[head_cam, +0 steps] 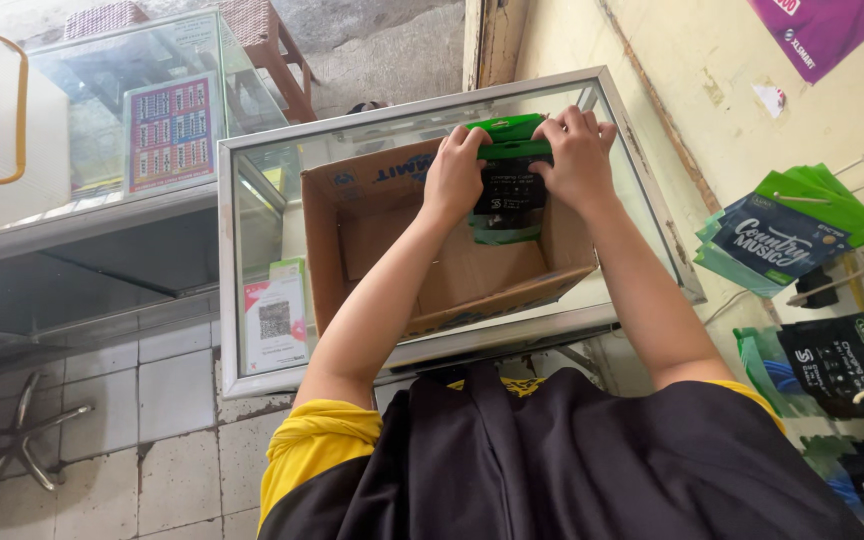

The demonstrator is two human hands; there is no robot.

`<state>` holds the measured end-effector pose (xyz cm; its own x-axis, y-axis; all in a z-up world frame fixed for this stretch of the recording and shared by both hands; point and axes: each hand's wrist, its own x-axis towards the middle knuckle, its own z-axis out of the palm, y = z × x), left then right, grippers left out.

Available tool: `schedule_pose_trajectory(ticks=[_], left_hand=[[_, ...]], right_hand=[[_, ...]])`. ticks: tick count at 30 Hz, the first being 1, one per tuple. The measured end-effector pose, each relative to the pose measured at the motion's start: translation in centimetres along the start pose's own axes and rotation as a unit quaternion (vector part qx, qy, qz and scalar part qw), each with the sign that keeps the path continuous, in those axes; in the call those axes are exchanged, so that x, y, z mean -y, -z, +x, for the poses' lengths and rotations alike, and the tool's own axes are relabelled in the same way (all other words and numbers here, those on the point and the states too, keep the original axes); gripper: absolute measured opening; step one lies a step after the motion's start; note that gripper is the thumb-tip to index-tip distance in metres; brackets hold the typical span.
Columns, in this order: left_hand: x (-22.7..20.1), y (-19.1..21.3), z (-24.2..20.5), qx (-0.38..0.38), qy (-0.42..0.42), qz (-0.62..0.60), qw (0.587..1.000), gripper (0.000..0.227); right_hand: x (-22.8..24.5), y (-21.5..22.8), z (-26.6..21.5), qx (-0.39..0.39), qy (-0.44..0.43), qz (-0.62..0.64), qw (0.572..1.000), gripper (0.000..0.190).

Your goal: The person takes several green packages of charging cables from a wall display and places them into a cardboard box on a glass counter.

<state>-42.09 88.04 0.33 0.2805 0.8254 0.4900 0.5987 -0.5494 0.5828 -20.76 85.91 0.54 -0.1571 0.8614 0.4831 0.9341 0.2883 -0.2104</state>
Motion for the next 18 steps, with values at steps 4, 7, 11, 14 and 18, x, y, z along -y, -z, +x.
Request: schedule_pose_trajectory(ticks=[4, 7, 11, 14, 18], left_hand=[[-0.8, 1.1, 0.2, 0.018, 0.004, 0.03, 0.999, 0.035], [-1.8, 2.2, 0.6, -0.001, -0.026, 0.028, 0.999, 0.034], [-4.7, 3.7, 0.9, -0.022, -0.021, 0.001, 1.0, 0.029], [-8.1, 4.4, 0.8, -0.039, -0.003, -0.045, 0.998, 0.029], [-11.6, 4.5, -0.4, -0.037, 0.012, -0.119, 0.992, 0.029]], right_hand=[[0.4, 0.3, -0.1, -0.018, 0.009, 0.002, 1.0, 0.053], [0.3, 0.3, -0.2, -0.011, -0.008, 0.016, 1.0, 0.054], [0.3, 0.7, -0.4, -0.031, -0.001, 0.043, 0.999, 0.045], [0.8, 2.6, -1.0, -0.012, -0.037, 0.105, 0.994, 0.037], [2.7, 6.3, -3.9, -0.067, -0.028, 0.191, 0.979, 0.029]])
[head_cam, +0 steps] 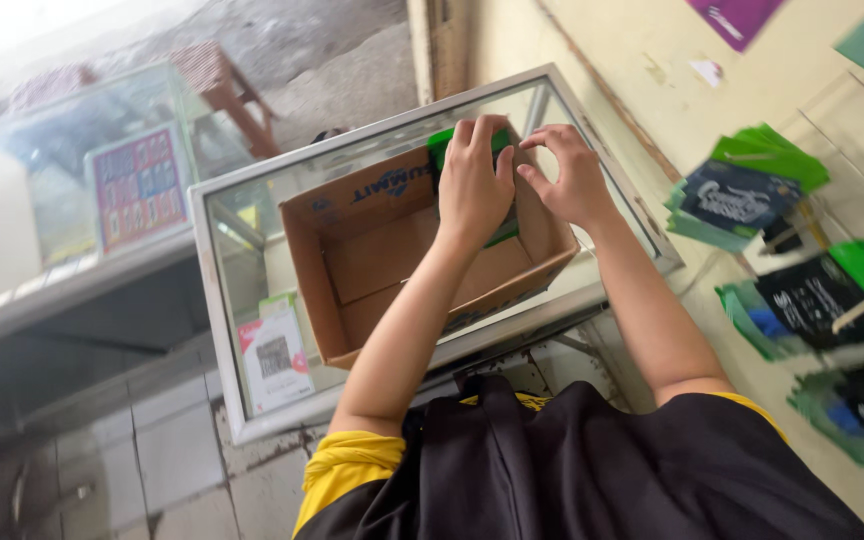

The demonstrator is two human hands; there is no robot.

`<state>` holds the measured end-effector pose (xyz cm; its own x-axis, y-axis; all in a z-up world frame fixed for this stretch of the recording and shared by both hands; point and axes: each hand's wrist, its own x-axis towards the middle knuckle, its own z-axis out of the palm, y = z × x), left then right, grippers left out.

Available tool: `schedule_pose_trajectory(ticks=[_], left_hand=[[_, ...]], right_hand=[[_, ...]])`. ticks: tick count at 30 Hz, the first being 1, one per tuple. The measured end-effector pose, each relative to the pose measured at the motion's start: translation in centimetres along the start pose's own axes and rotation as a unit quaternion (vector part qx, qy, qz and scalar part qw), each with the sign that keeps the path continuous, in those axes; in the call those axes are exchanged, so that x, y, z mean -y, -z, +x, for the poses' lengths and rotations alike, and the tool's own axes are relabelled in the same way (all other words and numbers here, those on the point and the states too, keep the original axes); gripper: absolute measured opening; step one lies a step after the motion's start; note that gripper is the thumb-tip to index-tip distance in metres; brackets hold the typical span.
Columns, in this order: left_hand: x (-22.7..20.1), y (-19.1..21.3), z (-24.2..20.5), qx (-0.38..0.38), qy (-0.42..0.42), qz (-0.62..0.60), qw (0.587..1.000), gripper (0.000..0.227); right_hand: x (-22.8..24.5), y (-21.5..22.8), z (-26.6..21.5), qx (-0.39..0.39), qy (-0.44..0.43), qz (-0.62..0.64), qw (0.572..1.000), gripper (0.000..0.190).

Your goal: The person takes several green packages of charging cables from a wall display and places them into a cardboard box on a glass counter.

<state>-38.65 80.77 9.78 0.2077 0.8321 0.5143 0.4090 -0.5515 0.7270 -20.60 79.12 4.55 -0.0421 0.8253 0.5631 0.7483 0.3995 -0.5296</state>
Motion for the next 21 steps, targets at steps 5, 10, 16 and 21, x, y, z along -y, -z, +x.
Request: schedule_pose_trajectory(ticks=[5, 10, 16, 21], left_hand=[[-2.5, -0.9, -2.3, 0.048, -0.053, -0.067, 0.995, 0.033], [-4.0, -0.9, -6.0, 0.124, -0.101, -0.118, 0.98, 0.032], [-6.2, -1.2, -11.2, 0.208, -0.16, -0.198, 0.945, 0.026], [-9.8, -2.1, -15.7, 0.284, -0.189, -0.255, 0.905, 0.025]], right_hand=[[5.0, 3.0, -4.7, -0.093, -0.058, -0.016, 0.994, 0.029], [10.3, 3.6, -10.6, -0.198, -0.186, -0.023, 0.962, 0.03], [16.0, 4.6, -18.5, -0.275, -0.26, -0.085, 0.922, 0.033], [20.7, 6.9, -24.5, -0.325, -0.3, -0.163, 0.882, 0.031]])
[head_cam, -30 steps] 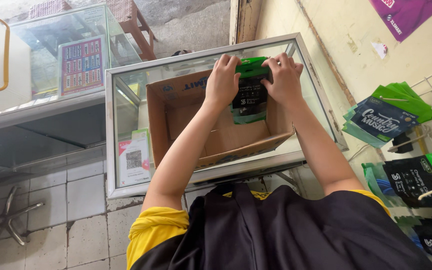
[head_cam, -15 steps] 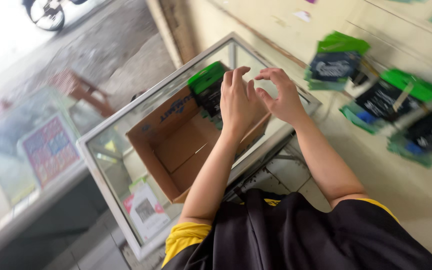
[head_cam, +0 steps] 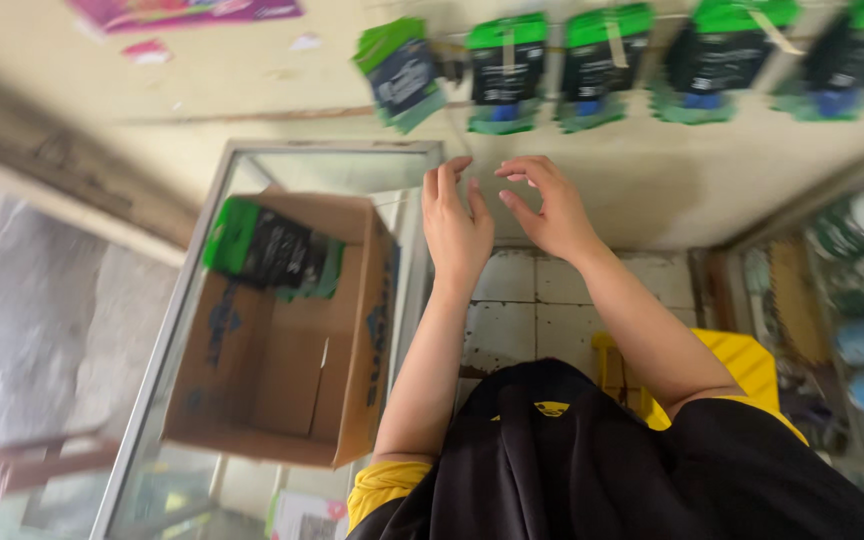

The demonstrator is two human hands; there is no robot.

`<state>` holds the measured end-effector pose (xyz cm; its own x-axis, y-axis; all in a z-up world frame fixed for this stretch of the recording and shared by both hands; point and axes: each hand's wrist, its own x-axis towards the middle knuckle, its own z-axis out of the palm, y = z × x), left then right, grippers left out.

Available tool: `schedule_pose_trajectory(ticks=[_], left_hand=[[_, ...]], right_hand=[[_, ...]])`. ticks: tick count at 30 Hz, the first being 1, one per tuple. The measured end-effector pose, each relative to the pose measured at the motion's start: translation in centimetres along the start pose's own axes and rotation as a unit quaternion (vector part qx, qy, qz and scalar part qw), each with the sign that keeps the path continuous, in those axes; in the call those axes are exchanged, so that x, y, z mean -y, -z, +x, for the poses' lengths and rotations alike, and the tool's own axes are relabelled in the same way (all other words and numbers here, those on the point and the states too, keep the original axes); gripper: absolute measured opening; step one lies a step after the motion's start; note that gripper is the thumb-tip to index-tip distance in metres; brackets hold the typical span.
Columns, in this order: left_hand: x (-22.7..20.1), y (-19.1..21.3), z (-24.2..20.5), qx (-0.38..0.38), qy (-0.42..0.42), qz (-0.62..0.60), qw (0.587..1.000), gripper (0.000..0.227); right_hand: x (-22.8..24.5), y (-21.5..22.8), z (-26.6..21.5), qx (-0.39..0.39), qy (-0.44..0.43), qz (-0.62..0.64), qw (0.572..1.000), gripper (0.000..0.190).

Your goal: The person takes several green packages of charging cables from a wall display and places them into a cardboard box on a glass counter.

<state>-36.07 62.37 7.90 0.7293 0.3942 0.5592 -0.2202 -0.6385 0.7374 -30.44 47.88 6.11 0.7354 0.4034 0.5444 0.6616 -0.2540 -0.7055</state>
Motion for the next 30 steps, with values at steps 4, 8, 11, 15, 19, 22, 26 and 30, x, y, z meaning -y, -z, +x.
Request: schedule_pose_trajectory(ticks=[4, 8, 11, 15, 19, 22, 26, 30], left_hand=[[-2.2, -5.3, -0.8, 0.066, -0.037, -0.054, 0.996, 0.026], [-3.7, -12.5, -2.5, 0.145, -0.04, -0.08, 0.985, 0.026], [-5.2, -18.4, -4.1, 0.201, -0.054, -0.104, 0.973, 0.027], [-8.5, -26.1, -5.9, 0.272, -0.092, -0.138, 0.948, 0.028], [-12.3, -33.9, -7.2, 0.313, -0.146, -0.179, 0.921, 0.03], [-14.9, -40.4, -8.2, 0.322, -0.218, -0.2, 0.899, 0.037], [-17.6, -49.6, -8.9, 0.352, -0.238, -0.243, 0.872, 0.049], [-19.9, -56.5, -7.5, 0.383, -0.226, -0.204, 0.872, 0.062]], right_hand=[[-1.5, 5.7, -2.4, -0.063, -0.03, -0.044, 0.997, 0.029], [-4.2, 11.9, -5.8, -0.111, -0.074, -0.109, 0.985, 0.029], [-6.5, 16.8, -8.5, -0.146, -0.111, -0.153, 0.971, 0.028], [-9.7, 23.4, -11.4, -0.202, -0.167, -0.173, 0.95, 0.027], [-13.9, 29.8, -13.5, -0.237, -0.176, -0.236, 0.926, 0.028], [-17.6, 34.1, -14.1, -0.262, -0.215, -0.221, 0.914, 0.027], [-22.1, 39.8, -13.7, -0.267, -0.177, -0.275, 0.906, 0.028], [-26.1, 44.6, -12.1, -0.28, -0.159, -0.314, 0.893, 0.028]])
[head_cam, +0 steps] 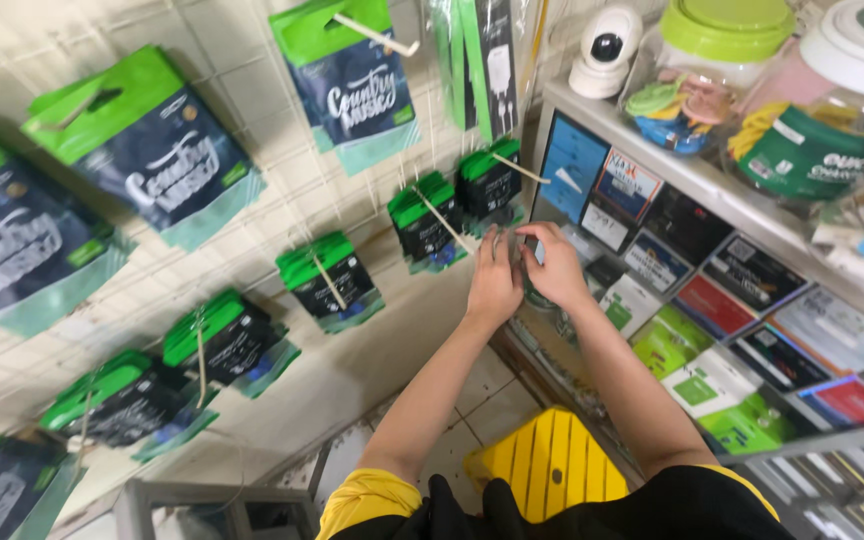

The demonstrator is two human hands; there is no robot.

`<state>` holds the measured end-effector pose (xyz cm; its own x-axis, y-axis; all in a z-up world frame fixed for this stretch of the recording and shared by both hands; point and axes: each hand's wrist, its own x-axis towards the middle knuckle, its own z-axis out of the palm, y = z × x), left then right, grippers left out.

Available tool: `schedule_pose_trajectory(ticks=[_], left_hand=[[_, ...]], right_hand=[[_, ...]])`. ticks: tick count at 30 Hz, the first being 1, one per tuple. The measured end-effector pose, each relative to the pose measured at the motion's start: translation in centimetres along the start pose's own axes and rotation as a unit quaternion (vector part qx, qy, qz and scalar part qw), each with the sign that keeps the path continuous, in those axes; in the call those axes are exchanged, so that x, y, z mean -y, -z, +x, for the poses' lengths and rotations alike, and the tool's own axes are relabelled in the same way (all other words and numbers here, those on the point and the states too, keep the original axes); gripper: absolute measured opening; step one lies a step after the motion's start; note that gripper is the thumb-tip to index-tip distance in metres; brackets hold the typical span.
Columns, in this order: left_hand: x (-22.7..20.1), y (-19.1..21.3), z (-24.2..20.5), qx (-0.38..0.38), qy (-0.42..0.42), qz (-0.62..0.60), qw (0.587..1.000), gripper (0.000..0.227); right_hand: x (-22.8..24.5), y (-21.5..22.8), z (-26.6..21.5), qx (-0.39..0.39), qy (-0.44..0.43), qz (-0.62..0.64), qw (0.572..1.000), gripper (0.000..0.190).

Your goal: The person takes several green packages of charging cables from a wall display and places them into a cardboard box on a glass counter.

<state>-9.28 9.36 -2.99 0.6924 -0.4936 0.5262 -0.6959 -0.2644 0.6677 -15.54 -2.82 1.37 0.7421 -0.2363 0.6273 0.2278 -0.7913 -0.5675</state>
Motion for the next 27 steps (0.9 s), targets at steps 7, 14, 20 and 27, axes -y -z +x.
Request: schedule_pose_trajectory(ticks=[7, 14, 20, 27], left_hand=[[1.0, -2.2, 6.4, -0.05, -0.01, 0.08, 0.996, 0.08], [0.2, -2.0, 10.5, -0.079, 0.063, 0.071, 0.992, 0.095], [0.9, -3.0, 10.8, -0.142, 0.032, 0.089, 0.985, 0.089], [0.6, -3.1, 11.5, -0.159, 0.111, 0.047, 0.98, 0.078]], right_hand=[[-5.9, -1.7, 7.0, -0.019, -0.062, -0.042, 0.997, 0.039], [-8.1, -2.9, 12.7, -0.029, 0.067, -0.152, 0.986, 0.059], [-8.7, -3.2, 13.7, -0.011, 0.075, -0.145, 0.987, 0.037], [-11.5, -3.9, 15.2, -0.003, 0.023, 0.006, 1.0, 0.019]])
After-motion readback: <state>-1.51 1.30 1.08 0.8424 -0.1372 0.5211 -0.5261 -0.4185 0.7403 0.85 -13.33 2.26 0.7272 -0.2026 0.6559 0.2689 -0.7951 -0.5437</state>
